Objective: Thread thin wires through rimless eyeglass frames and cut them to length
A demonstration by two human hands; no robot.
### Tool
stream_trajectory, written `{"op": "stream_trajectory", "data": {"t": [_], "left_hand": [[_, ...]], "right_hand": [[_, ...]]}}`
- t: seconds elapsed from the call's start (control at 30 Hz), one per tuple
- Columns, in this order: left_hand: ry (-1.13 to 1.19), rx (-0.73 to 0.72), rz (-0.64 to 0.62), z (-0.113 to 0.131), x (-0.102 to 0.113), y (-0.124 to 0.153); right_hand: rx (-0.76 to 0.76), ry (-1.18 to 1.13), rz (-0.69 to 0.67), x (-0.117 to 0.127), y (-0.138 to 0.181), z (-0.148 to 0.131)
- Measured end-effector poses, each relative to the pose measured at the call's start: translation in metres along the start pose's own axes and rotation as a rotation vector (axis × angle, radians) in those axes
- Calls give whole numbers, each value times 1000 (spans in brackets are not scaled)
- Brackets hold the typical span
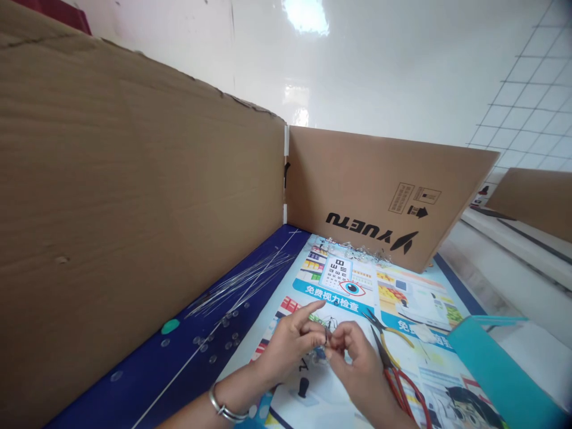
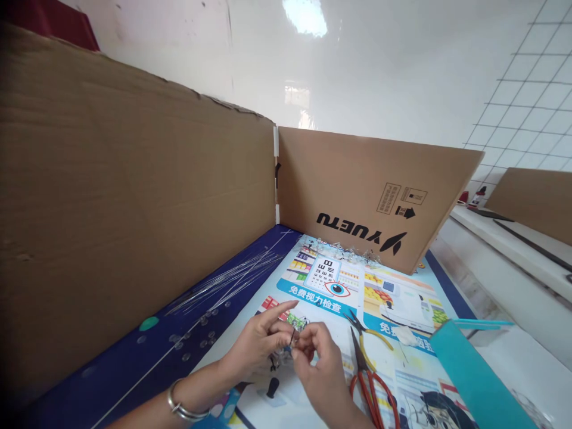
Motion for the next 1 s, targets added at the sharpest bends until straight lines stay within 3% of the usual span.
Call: {"op": "stream_trajectory", "data": {"t": [0.13,0.27,0.43,0.73,1.0], "left_hand": [[-245,18,-68,5,2,0],[-595,-54,-64,14,-2,3],[-801,-128,-38,16,-11,8],[-580,-180,-112,16,-13,9],[-933,-290,-124,22,-17,14]], "right_hand": [[-150,-377,-75,5,-7,5],[-191,-475,-52,7,-7,6],[-144,-259,-9,9,-7,2],[78,181,-88,2,-5,-3],[163,413,-43,-11,1,12]]}}
Point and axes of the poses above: each hand's wrist, its own y-axis away from the middle knuckle, its own x-axis out of the back of the hand, z = x × y, the point moved 3 cm from there along -y, towards the middle knuckle, and after that the axes turned 9 degrees about y, right-handed, at the moved point
